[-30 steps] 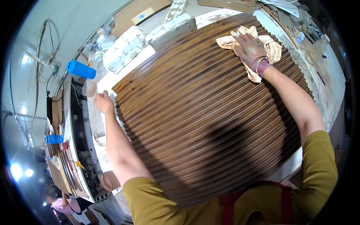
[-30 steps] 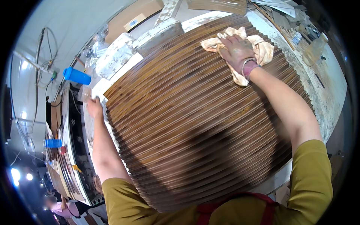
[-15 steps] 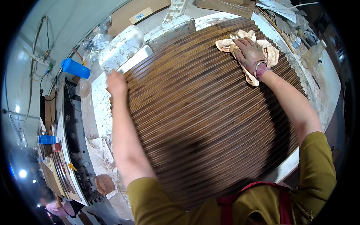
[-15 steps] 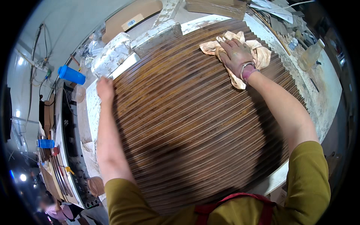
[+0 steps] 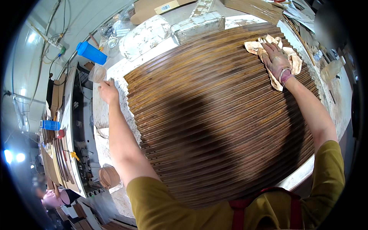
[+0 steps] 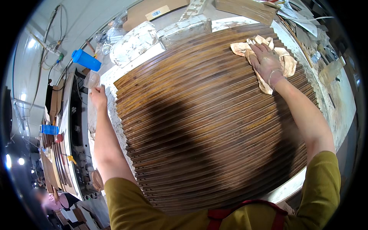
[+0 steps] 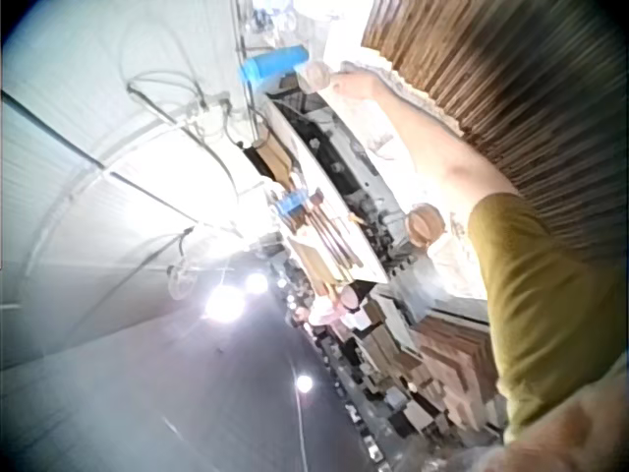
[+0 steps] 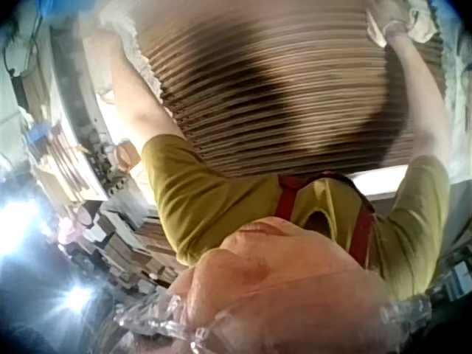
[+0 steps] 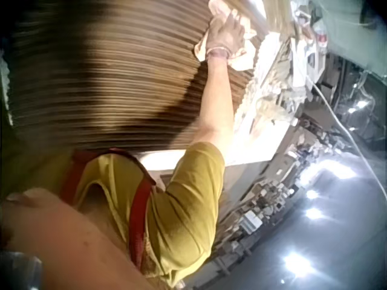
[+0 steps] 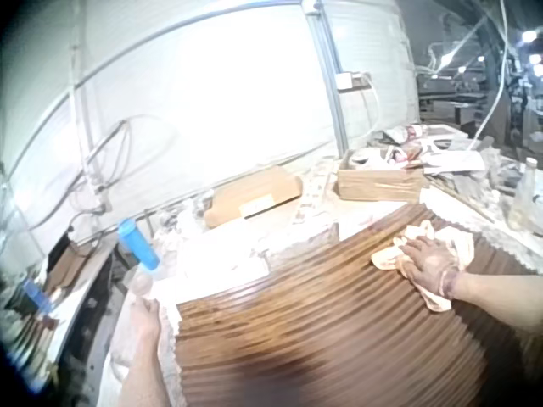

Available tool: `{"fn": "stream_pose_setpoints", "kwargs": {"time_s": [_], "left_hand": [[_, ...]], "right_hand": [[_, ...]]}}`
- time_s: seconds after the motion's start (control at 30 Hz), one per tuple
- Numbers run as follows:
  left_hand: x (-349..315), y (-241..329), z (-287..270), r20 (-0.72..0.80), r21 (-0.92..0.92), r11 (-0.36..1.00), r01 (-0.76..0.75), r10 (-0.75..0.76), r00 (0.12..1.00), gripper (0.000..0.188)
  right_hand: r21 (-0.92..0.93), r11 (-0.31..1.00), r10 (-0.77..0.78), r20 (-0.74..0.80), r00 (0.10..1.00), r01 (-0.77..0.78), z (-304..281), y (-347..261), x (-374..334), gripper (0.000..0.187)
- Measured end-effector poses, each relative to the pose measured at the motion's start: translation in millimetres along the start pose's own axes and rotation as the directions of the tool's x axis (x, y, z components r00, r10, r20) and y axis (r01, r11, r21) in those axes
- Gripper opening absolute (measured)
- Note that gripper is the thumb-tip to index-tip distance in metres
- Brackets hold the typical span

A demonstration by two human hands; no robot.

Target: The person applies a liquid finish to a panel of wood slats using a cloth and then rubs the surface with a small wooden block.

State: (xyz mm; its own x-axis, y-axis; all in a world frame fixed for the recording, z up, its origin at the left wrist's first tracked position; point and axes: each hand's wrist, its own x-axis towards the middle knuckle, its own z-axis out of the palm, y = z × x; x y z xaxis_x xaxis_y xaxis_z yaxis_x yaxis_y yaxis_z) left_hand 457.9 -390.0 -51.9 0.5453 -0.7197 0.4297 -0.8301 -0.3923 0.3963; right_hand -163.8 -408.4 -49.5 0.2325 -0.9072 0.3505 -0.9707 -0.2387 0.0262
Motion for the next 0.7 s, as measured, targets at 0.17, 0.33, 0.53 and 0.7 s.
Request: {"fn": "stream_pose_setpoints", "kwargs": {"time_s": [0.17, 0.33, 0.53, 0.7], "left_hand": [[-64, 119, 17, 0.079, -0.281, 0.875, -0.394, 0.430, 0.899, 0.024], [-16, -4, -4, 0.138, 0.223, 0.966, -0.134, 0.104, 0.985, 0.020], [-74, 103, -2, 0.112, -0.082, 0.849, -0.521, 0.528, 0.842, 0.019], [-34, -3, -15, 0.060, 0.189, 0.968, -0.163, 0.154, 0.986, 0.020]], "right_hand": [[-0.027, 0.999, 0.018, 0.011, 1.000, -0.018, -3, 7, 0, 0.044], [0.003, 1.000, 0.020, 0.013, 1.000, -0.020, -1, 4, 0, 0.044], [-0.011, 1.000, 0.018, 0.000, 1.000, -0.018, 0, 11, -3, 0.045], [0.040, 0.999, 0.005, -0.040, 0.999, -0.003, 4, 9, -2, 0.045]]}}
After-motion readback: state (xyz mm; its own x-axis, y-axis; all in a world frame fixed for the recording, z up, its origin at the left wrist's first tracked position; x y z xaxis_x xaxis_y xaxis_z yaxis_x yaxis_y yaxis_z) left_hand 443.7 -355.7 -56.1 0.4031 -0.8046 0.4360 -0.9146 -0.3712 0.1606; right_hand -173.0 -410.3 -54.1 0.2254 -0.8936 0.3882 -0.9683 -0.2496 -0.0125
